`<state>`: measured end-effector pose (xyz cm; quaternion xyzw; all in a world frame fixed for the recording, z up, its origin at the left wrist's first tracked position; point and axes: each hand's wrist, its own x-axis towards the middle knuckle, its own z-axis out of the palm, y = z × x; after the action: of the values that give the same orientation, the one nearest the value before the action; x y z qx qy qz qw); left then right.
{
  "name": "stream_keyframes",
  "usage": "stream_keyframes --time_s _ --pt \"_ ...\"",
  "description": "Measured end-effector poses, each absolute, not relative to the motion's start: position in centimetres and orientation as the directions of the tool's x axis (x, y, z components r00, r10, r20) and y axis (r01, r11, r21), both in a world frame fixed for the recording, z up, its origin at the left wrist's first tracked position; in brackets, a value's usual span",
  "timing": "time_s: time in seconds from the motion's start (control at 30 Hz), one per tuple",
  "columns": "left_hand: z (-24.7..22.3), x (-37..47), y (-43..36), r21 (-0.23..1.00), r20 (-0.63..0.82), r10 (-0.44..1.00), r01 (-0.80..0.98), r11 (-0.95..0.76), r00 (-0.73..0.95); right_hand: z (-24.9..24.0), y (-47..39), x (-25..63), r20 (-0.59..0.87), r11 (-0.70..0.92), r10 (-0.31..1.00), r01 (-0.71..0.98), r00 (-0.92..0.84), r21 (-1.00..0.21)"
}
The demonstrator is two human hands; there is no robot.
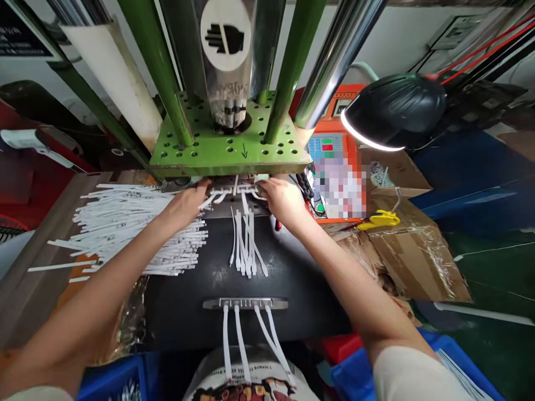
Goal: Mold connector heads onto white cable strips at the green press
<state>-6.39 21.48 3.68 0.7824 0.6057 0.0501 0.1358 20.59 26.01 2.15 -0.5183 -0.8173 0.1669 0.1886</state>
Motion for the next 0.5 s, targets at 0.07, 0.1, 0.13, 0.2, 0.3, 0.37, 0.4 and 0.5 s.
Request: stream_keyframes --time_s 0.07,0.1,0.13,0.2,0.3,0.37,0.4,0.5 --pt "2.9 -6.3 16.9 0.333 -0.116 0.936 0.901 -0.278 0.331 1.9 21.0 22.7 0.092 0.469 0.872 0.766 -0.48 -0.44" --pt "2.5 -6.0 14.5 0.378 -0.118 0.918 0.872 -0.312 0.379 1.7 18.5 23.7 0.071 0.489 0.853 0.745 -0.517 -0.455" --pt "2.1 -5.7 12.2 0.423 -0.115 0.901 0.842 -0.336 0.417 1.3 16.0 24.6 0.051 0.491 0.842 0.723 -0.538 -0.485" --pt "1.3 -4.9 8.3 0.49 -0.133 0.88 0.802 -0.341 0.456 0.4 12.1 25.9 0.008 0.461 0.836 0.694 -0.549 -0.553" --pt "0.3 -4.0 5.2 0.556 -0.18 0.864 0.773 -0.305 0.47 -1.1 8.8 26.4 -0.036 0.409 0.844 0.686 -0.534 -0.601" --pt "-0.2 -3.9 4.7 0.567 -0.169 0.872 0.769 -0.295 0.459 -1.7 8.2 26.3 -0.02 0.387 0.864 0.689 -0.503 -0.613" --pt "-0.5 -3.9 4.6 0.557 -0.135 0.887 0.774 -0.301 0.441 -1.8 8.0 26.2 0.006 0.375 0.884 0.699 -0.468 -0.61" --pt "-1.1 -4.1 4.2 0.504 0.046 0.931 0.797 -0.334 0.361 -1.6 7.4 26.4 0.092 0.355 0.922 0.731 -0.375 -0.582"
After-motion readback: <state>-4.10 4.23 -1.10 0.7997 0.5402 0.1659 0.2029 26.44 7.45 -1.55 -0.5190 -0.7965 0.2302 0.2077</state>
